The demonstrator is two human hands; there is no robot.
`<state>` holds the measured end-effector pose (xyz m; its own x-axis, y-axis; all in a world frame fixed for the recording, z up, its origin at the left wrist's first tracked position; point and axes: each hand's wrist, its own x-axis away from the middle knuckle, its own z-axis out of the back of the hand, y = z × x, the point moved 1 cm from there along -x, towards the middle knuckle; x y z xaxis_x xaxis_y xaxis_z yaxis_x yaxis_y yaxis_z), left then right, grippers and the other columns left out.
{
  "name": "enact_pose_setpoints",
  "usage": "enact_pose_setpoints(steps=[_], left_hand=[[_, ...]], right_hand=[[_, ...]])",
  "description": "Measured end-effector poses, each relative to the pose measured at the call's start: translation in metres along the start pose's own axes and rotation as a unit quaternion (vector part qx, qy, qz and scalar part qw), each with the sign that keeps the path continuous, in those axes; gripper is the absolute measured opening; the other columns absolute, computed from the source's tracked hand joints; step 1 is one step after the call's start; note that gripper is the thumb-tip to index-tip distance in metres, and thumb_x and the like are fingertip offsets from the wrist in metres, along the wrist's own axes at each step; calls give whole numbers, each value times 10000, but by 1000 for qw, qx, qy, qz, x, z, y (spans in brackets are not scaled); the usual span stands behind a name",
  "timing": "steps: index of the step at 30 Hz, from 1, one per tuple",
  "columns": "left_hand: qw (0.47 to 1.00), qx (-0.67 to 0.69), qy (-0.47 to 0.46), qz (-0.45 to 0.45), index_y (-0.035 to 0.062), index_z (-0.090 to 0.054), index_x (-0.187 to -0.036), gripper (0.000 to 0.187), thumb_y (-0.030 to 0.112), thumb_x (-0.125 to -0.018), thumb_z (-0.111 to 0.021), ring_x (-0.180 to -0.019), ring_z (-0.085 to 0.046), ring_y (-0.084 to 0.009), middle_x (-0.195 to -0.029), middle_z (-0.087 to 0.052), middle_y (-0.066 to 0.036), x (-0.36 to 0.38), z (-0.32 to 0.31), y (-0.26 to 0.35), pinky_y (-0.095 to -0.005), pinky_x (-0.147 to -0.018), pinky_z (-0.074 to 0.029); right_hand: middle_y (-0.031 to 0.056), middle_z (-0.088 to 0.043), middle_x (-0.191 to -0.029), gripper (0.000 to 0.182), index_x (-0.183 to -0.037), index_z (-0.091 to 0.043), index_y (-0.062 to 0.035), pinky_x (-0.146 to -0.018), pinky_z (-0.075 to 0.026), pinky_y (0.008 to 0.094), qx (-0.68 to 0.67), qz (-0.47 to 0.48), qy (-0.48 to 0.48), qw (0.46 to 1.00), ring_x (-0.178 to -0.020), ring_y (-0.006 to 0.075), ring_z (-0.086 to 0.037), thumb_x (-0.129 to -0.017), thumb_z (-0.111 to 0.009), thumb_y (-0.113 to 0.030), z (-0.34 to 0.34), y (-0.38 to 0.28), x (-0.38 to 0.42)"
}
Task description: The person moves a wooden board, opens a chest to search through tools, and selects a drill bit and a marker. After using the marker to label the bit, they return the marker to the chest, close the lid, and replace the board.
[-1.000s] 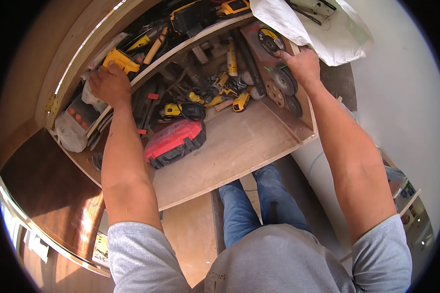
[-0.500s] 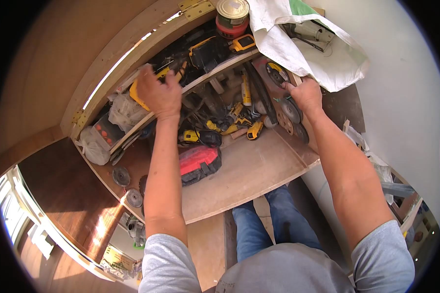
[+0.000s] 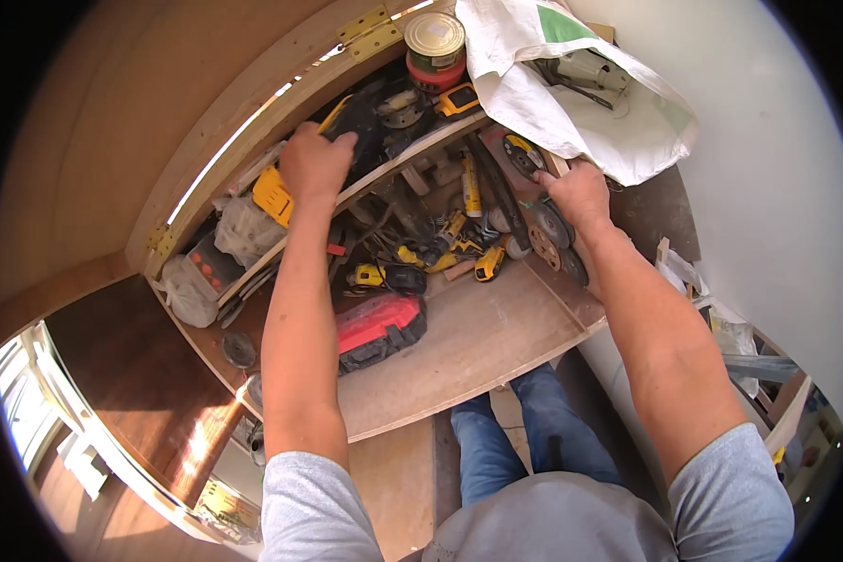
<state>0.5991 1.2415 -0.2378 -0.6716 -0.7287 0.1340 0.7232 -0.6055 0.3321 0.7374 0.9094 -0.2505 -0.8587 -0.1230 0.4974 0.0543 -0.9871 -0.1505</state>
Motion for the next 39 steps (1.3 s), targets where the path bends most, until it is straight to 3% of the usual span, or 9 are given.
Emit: enact_pose_setpoints(steps=[8, 11, 16, 18, 20, 25, 31, 34, 39], left_hand=[[974, -151, 121, 117, 18, -667, -996, 425, 339, -733, -754, -886, -678, -436, -878, -700, -240, 31, 83, -92, -516, -807, -522], [963, -179, 180, 95, 40, -669, -1014, 375, 276, -736, -755, -887, -668, -408, -909, -694, -203, 37, 72, -103, -509, -806, -512], [933, -128, 279, -188, 72, -707, -965, 227, 178, -767, -736, -868, -654, -361, -861, -690, -145, 31, 32, -50, -473, -807, -499], [959, 42, 204, -194, 78, -726, -943, 195, 207, -796, -714, -881, -666, -354, -897, -705, -136, 19, -3, -21, -451, -801, -511], [979, 129, 22, -159, 98, -749, -949, 213, 249, -809, -697, -911, -679, -346, -965, -719, -138, 5, -30, 13, -422, -804, -527], [974, 43, -197, -105, 169, -767, -1051, 290, 288, -796, -695, -980, -681, -334, -1077, -717, -129, -47, -91, 52, -414, -849, -537], [960, -35, -239, -139, 169, -739, -1116, 311, 169, -830, -618, -1113, -647, -321, -1203, -682, -137, -74, -126, 74, -429, -947, -526], [961, -32, -263, -75, 125, -719, -1154, 335, 157, -840, -605, -1143, -638, -312, -1233, -665, -160, -67, -129, 85, -429, -962, -521], [948, -100, -281, -116, 51, -712, -1113, 307, 146, -848, -590, -1135, -636, -340, -1201, -665, -205, -65, -128, 91, -440, -952, -522]], right_hand=[[234, -679, -1160, 607, -1215, -658, -49, -970, -498, 454, -5, 8, 11, 1000, -1105, 383, -641, -779, -762, -458, -1, 1, 1], [239, -677, -1157, 610, -1216, -655, -43, -973, -494, 454, -10, 4, 1, 1000, -1109, 389, -635, -776, -766, -449, 1, -2, 2], [239, -682, -1139, 599, -1203, -661, -38, -959, -498, 453, -15, 15, 18, 1000, -1093, 402, -636, -769, -771, -437, 2, -2, 4], [233, -681, -1145, 597, -1210, -656, -44, -961, -498, 450, -12, 9, 12, 1000, -1090, 398, -637, -772, -768, -433, 2, -3, 4], [232, -679, -1151, 595, -1215, -652, -48, -964, -497, 449, -16, 8, 11, 1000, -1091, 397, -636, -773, -766, -430, 3, -3, 4], [229, -680, -1142, 585, -1215, -653, -57, -962, -501, 445, -23, 21, 23, 999, -1084, 395, -637, -774, -762, -426, -2, 1, 0], [233, -689, -1110, 570, -1143, -679, -13, -948, -511, 430, -21, 13, 17, 1000, -1062, 383, -651, -770, -768, -435, -6, 4, -4], [235, -692, -1099, 574, -1137, -683, -12, -946, -512, 429, -14, -7, 3, 1000, -1050, 383, -657, -766, -771, -441, 1, -1, -1], [234, -693, -1096, 567, -1131, -686, -10, -943, -514, 430, -19, -7, 4, 1000, -1048, 382, -658, -768, -772, -436, 5, -4, 2]])
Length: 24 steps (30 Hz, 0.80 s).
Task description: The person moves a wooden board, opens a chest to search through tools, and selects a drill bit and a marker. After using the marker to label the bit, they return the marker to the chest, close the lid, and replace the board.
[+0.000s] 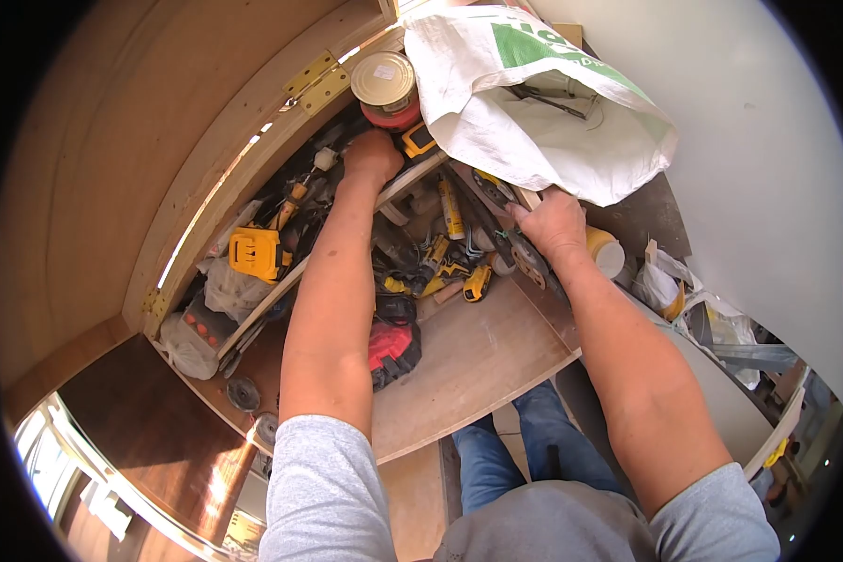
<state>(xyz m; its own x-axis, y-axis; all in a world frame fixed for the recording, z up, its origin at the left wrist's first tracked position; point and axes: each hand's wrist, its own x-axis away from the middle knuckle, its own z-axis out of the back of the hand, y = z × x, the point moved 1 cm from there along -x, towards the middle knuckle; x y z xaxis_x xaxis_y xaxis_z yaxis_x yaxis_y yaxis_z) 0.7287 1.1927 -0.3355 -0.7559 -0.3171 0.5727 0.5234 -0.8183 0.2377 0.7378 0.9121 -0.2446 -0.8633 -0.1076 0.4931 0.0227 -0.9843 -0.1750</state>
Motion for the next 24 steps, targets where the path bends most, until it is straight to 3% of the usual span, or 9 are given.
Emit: enact_pose_setpoints(steps=[4, 6, 8, 10, 12, 14, 17, 18, 24], left_hand=[[988, 22, 122, -94, 14, -707, -1012, 247, 146, -838, -591, -1053, -648, -396, -1086, -688, -229, 11, -6, -26, -476, -891, -526], [985, 86, 147, -43, -3, -686, -954, 202, 134, -816, -629, -944, -651, -441, -978, -688, -256, 52, 18, -32, -502, -826, -522], [967, 152, 200, -37, -20, -670, -945, 192, 120, -814, -681, -822, -697, -378, -868, -714, -215, 97, 31, -48, -451, -753, -539], [926, 339, 165, 13, -23, -667, -940, 162, 102, -842, -696, -775, -705, -309, -852, -717, -179, 129, 29, -64, -411, -720, -550], [808, 577, 116, 26, -24, -666, -944, 132, 86, -876, -693, -740, -699, -244, -847, -713, -145, 160, 31, -80, -370, -693, -558], [568, 822, 43, -3, -22, -667, -957, 101, 71, -917, -671, -716, -680, -184, -853, -702, -113, 186, 34, -91, -328, -673, -562], [601, 792, 104, 6, -8, -656, -1021, 103, 46, -935, -640, -701, -671, -184, -912, -703, -124, 195, 23, -114, -339, -718, -589], [647, 751, 120, 56, -24, -652, -1012, 118, 47, -919, -665, -688, -658, -167, -907, -702, -124, 198, 17, -118, -300, -716, -579], [682, 670, 291, 35, -44, -659, -1024, 176, -10, -862, -719, -757, -666, -144, -912, -694, -98, 223, 29, -110, -254, -733, -563]], right_hand=[[237, -692, -1093, 553, -1124, -691, -14, -941, -515, 432, -7, 10, 10, 1000, -1047, 382, -658, -769, -772, -430, -2, 2, 0], [236, -692, -1097, 551, -1126, -691, -17, -941, -515, 431, -6, 6, 6, 1000, -1050, 382, -656, -769, -772, -429, -1, 3, 0], [234, -690, -1104, 551, -1133, -689, -22, -943, -514, 431, -4, 3, 4, 1000, -1054, 381, -654, -769, -771, -427, 0, 0, 0], [231, -688, -1113, 552, -1145, -684, -28, -945, -512, 432, -2, 5, 1, 1000, -1060, 380, -652, -771, -770, -424, 1, -1, 1], [229, -685, -1125, 558, -1160, -677, -31, -947, -510, 435, -8, 16, 9, 1000, -1063, 381, -650, -774, -767, -424, -3, 1, -1], [229, -682, -1137, 573, -1192, -662, -41, -951, -507, 440, -10, 24, 11, 1000, -1069, 386, -646, -776, -765, -422, -3, 2, -1], [224, -683, -1137, 585, -1206, -655, -48, -951, -506, 443, 0, 28, 20, 999, -1071, 391, -644, -772, -769, -424, -7, 4, -2], [217, -683, -1142, 585, -1217, -653, -69, -952, -506, 449, 1, 31, 30, 999, -1074, 390, -642, -770, -772, -427, -10, 6, -3], [202, -674, -1179, 581, -1229, -651, -95, -950, -506, 453, 17, 4, 10, 1000, -1097, 381, -634, -776, -767, -440, -5, -1, 1]])
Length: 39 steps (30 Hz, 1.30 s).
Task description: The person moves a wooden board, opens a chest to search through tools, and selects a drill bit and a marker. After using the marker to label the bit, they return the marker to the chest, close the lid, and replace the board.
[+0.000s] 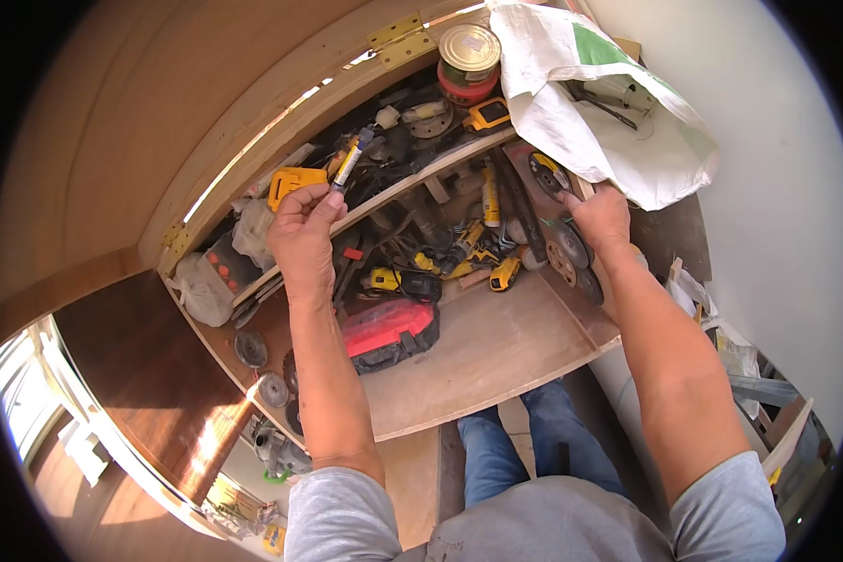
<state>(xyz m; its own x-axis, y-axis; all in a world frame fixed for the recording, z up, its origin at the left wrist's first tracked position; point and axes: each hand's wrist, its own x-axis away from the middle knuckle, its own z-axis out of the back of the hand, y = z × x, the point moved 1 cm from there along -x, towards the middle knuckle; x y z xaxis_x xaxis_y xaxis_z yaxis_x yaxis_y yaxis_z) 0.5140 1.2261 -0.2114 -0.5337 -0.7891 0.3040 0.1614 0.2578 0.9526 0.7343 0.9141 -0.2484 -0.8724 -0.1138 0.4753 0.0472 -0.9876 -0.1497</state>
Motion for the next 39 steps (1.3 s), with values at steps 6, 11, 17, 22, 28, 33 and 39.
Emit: enact_pose_setpoints(steps=[6, 11, 17, 22, 28, 33, 39], left_hand=[[999, -25, 29, -31, -61, -660, -1034, 199, -45, -845, -720, -779, -670, -137, -913, -694, -89, 3, 9, -8, -253, -737, -560], [987, -124, 98, -29, -60, -671, -990, 157, -30, -846, -725, -747, -626, -100, -858, -678, -58, -5, 7, -18, -229, -701, -518], [986, -140, 62, -64, -60, -675, -992, 233, 94, -840, -760, -738, -643, -136, -834, -697, -93, -32, -41, -33, -269, -675, -513], [857, -498, -125, -47, -13, -698, -973, 393, 342, -811, -746, -793, -688, -352, -849, -699, -220, -45, -81, -32, -412, -727, -535], [901, -410, -116, -84, -1, -726, -802, 290, 288, -816, -729, -735, -684, -326, -719, -684, -183, -69, -75, -55, -389, -678, -526], [991, -102, -56, 59, -22, -712, -845, 133, 109, -866, -699, -648, -611, -110, -713, -666, -52, -104, -44, 7, -242, -598, -475], [995, -102, 13, -19, 1, -701, -792, 142, 126, -861, -699, -639, -575, -107, -697, -647, -42, -105, -18, 55, -253, -620, -460]], right_hand=[[203, -676, -1172, 608, -1233, -643, -69, -944, -504, 450, 2, 23, 14, 1000, -1091, 389, -630, -771, -768, -443, -2, 3, -1], [214, -676, -1161, 618, -1226, -645, -53, -937, -505, 448, 5, 29, 17, 999, -1077, 399, -631, -764, -771, -444, -1, 2, 0], [225, -674, -1153, 627, -1215, -649, -36, -934, -504, 453, -5, 33, 21, 999, -1066, 406, -632, -758, -775, -446, -6, 7, -4], [225, -674, -1151, 628, -1212, -649, -36, -936, -504, 454, -14, 45, 31, 998, -1064, 408, -633, -757, -778, -449, -4, 5, -2], [221, -673, -1158, 608, -1210, -649, -45, -947, -497, 465, -16, 34, 21, 999, -1083, 406, -627, -764, -775, -438, -2, 3, 0], [220, -671, -1164, 600, -1210, -648, -46, -949, -495, 470, -21, 46, 28, 998, -1079, 413, -627, -764, -775, -427, -8, 9, -3], [225, -670, -1162, 611, -1201, -650, -34, -951, -493, 467, -20, 23, 11, 999, -1080, 413, -625, -761, -769, -441, -3, 4, -2]])
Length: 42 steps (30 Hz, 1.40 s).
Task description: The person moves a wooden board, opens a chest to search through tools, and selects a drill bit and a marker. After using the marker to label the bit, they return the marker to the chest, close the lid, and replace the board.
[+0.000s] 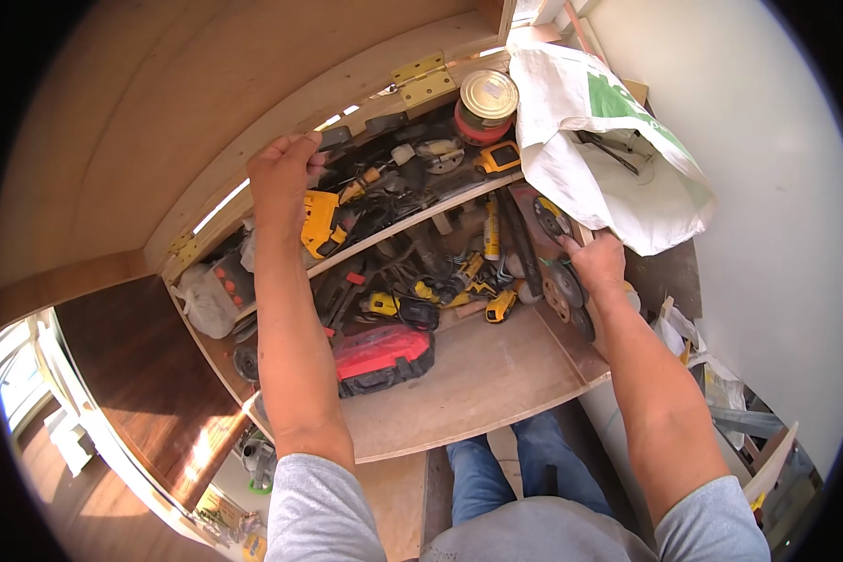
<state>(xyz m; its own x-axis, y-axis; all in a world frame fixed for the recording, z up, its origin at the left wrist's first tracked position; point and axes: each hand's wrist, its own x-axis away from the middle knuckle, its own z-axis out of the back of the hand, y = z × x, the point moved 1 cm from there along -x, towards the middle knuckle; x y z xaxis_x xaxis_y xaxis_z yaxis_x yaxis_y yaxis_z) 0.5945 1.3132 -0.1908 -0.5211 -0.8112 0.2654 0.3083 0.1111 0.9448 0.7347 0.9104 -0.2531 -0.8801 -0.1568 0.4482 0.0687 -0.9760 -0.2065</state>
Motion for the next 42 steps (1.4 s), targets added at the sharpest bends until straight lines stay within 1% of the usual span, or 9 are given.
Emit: enact_pose_setpoints(steps=[9, 18, 22, 24, 27, 30, 34, 37, 42], left_hand=[[996, -82, 21, -23, -35, -673, -704, 254, 171, -845, -722, -587, -526, -82, -631, -630, -38, 32, -2, -4, -251, -573, -432], [995, -83, 14, -53, -30, -707, -742, 216, 157, -851, -715, -596, -526, -66, -614, -634, -9, 53, -29, -7, -261, -574, -439], [973, -187, 33, -133, -43, -704, -759, 202, 143, -837, -709, -599, -651, -244, -650, -670, -132, 81, -77, -35, -369, -634, -511], [963, -226, -22, -148, -24, -701, -819, 161, 138, -818, -701, -754, -670, -345, -781, -678, -171, 94, -101, -63, -411, -718, -530], [909, -299, 61, -284, 11, -694, -913, 159, 123, -800, -698, -885, -653, -361, -921, -682, -161, 103, -98, -78, -431, -786, -524], [862, -407, 75, -293, -9, -670, -954, 180, 76, -795, -677, -915, -626, -383, -970, -667, -179, 83, -69, -81, -474, -828, -499], [774, -575, -97, -246, -1, -663, -1003, 217, 71, -799, -645, -964, -635, -355, -1048, -666, -162, 37, -59, -85, -446, -864, -493], [706, -677, -122, -169, 25, -671, -1019, 211, 84, -822, -625, -1020, -644, -334, -1082, -674, -146, 14, -62, -99, -420, -884, -491], [719, -673, -165, -58, 53, -690, -1072, 236, 128, -861, -617, -1086, -652, -332, -1144, -692, -163, -3, -63, -99, -422, -909, -524]], right_hand=[[239, -675, -1133, 613, -1174, -665, -19, -939, -499, 452, 6, 11, 10, 1000, -1061, 406, -631, -756, -762, -456, 0, -1, 1], [236, -686, -1101, 598, -1167, -670, -24, -918, -506, 456, 10, 18, 23, 1000, -1036, 413, -640, -756, -766, -446, -1, 1, 1], [233, -691, -1090, 596, -1174, -666, -28, -913, -508, 459, -1, 9, 16, 1000, -1033, 412, -642, -756, -769, -439, 1, -2, 2], [234, -692, -1088, 596, -1174, -667, -28, -913, -508, 457, -11, 16, 18, 1000, -1034, 411, -643, -754, -771, -437, 0, 1, 3], [236, -692, -1087, 596, -1170, -668, -28, -913, -508, 456, -9, 28, 27, 999, -1033, 410, -644, -751, -774, -438, -1, 0, -1], [239, -691, -1088, 596, -1167, -668, -27, -914, -508, 457, 1, 15, 21, 1000, -1030, 411, -646, -750, -774, -440, -1, 2, 1], [238, -691, -1089, 603, -1171, -664, -28, -915, -508, 459, 8, 4, 13, 1000, -1026, 414, -646, -749, -775, -443, 0, 0, 1], [236, -691, -1089, 604, -1177, -662, -30, -917, -509, 459, 5, 9, 16, 1000, -1027, 414, -646, -750, -776, -442, 0, -1, 1], [235, -691, -1089, 601, -1182, -661, -31, -918, -508, 459, -2, 22, 21, 1000, -1031, 416, -643, -755, -776, -438, -2, 2, 1]])
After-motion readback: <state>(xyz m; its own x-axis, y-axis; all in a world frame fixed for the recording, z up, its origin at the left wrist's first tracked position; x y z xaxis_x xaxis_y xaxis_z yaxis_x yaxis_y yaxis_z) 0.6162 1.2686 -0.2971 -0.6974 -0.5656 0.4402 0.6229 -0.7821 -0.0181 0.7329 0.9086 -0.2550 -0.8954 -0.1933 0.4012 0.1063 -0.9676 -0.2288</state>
